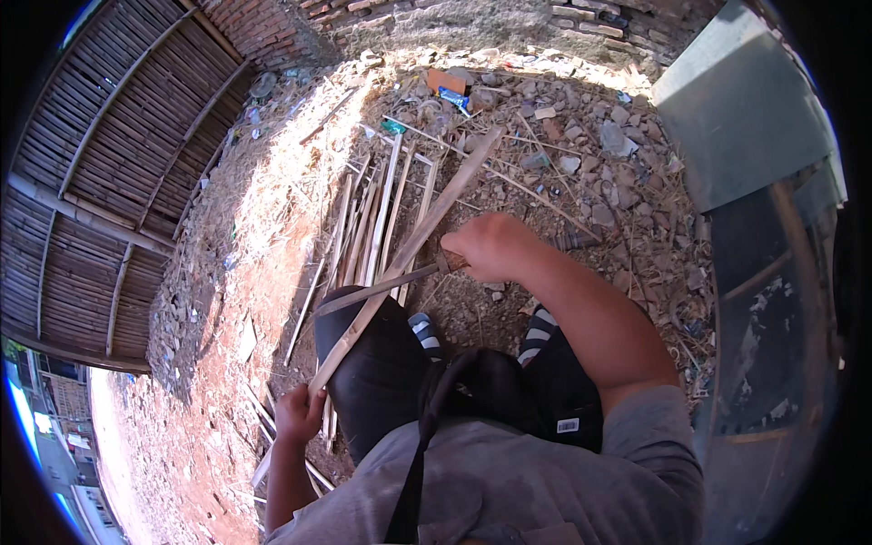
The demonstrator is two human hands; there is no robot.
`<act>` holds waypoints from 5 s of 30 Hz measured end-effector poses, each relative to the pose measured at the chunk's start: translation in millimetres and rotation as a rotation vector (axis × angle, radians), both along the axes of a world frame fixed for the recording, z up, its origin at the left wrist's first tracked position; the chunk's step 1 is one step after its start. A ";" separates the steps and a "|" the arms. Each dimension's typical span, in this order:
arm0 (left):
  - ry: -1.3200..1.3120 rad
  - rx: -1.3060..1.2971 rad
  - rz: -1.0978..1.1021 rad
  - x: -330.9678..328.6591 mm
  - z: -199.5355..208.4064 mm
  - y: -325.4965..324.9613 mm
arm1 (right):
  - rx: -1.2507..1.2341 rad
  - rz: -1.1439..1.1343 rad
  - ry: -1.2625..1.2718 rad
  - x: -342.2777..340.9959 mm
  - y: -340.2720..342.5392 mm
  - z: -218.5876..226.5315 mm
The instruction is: The person sits on the ground and uses a machete to split a long bamboo pole into thin strips. They hold the pole with their left hand and repeatedly strike it with the machete in their right hand to separate the fibers.
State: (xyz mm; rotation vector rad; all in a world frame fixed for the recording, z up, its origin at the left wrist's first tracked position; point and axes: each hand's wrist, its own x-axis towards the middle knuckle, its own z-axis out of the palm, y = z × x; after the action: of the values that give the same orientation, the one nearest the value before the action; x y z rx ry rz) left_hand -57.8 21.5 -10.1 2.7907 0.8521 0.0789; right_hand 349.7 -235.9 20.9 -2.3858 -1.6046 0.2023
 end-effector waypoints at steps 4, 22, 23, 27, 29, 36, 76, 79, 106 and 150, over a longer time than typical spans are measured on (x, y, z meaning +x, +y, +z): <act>-0.011 0.003 -0.007 -6.5 -10.4 1.8 | 0.100 -0.040 0.057 30.4 -15.3 -15.9; -0.043 0.073 -0.021 -4.4 -10.0 5.4 | -0.054 -0.033 0.059 3.2 6.2 -0.5; -0.061 0.073 -0.022 -6.3 -13.6 4.7 | -0.011 -0.095 0.089 24.0 -3.6 -9.5; -0.102 0.090 -0.007 0.3 -20.8 1.8 | 0.252 -0.538 0.151 77.7 -50.0 -24.8; -0.076 0.099 0.001 2.7 -14.3 -1.1 | 0.323 -0.681 0.149 87.9 -61.8 -27.4; -0.047 0.146 -0.008 3.6 -5.6 -3.5 | 0.128 -0.207 0.037 37.2 -19.8 -21.7; -0.060 0.140 -0.023 -0.4 -10.4 2.4 | 0.059 -0.151 0.070 30.3 -9.8 -18.1; -0.053 0.139 -0.010 1.4 -3.3 -0.3 | -0.009 -0.004 0.009 18.0 -0.2 -13.0; -0.066 -0.140 0.062 -3.3 28.1 -24.3 | 0.178 -0.133 0.134 40.2 -32.8 -6.5; -0.059 0.114 0.001 0.4 -9.3 -36.1 | 0.105 -0.326 0.191 41.8 -15.6 -32.9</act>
State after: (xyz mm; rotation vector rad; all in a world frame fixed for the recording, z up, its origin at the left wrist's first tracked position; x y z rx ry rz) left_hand -57.4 -14.6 -19.4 2.8769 0.8608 0.2156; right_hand 391.6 -251.6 -12.0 -2.4200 -1.0981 0.2654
